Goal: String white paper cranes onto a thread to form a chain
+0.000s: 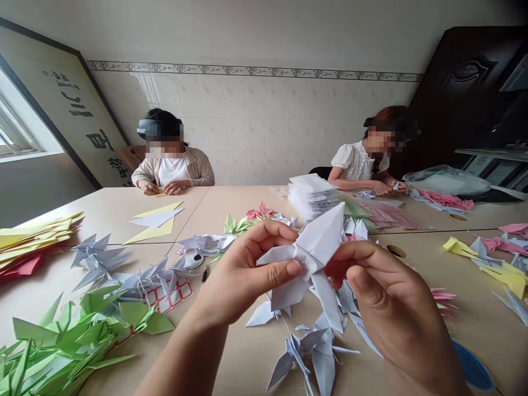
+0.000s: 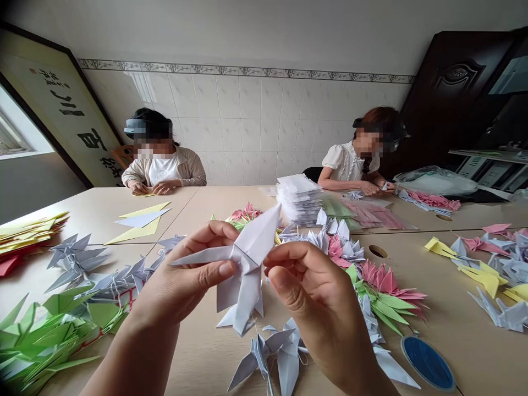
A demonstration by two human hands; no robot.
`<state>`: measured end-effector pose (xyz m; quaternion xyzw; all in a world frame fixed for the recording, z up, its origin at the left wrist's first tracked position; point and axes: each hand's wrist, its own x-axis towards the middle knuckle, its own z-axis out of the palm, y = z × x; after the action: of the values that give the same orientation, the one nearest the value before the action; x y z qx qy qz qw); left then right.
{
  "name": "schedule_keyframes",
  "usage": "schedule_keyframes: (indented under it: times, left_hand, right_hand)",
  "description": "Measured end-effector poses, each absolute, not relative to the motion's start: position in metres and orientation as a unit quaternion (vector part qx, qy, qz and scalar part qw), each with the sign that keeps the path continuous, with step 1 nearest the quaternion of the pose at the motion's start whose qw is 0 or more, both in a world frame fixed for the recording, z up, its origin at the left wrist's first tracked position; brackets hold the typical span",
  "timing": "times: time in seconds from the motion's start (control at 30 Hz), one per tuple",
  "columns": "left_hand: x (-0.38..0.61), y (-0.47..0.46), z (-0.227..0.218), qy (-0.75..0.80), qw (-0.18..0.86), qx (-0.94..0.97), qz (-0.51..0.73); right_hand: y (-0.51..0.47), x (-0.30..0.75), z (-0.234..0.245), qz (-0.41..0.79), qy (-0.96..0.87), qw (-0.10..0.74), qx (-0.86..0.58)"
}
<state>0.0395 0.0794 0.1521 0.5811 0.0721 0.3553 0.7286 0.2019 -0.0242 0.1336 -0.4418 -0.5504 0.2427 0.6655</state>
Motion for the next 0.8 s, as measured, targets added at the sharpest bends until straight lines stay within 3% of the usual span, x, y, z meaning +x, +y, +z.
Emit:
schedule_keyframes:
  times: [0.47,0.8]
  left_hand:
    - [0.041,0.080,0.158,0.102,0.738,0.577,0.335]
    - [0.033,0.086,0.157,0.101,0.708,0.629,0.304]
  right_hand:
    - [-0.018,0.199,0.131,0.173,-0.498,0.687,-0.501]
    - [-0.019,0.211,0.128,0.186,-0.503,0.690,-0.487]
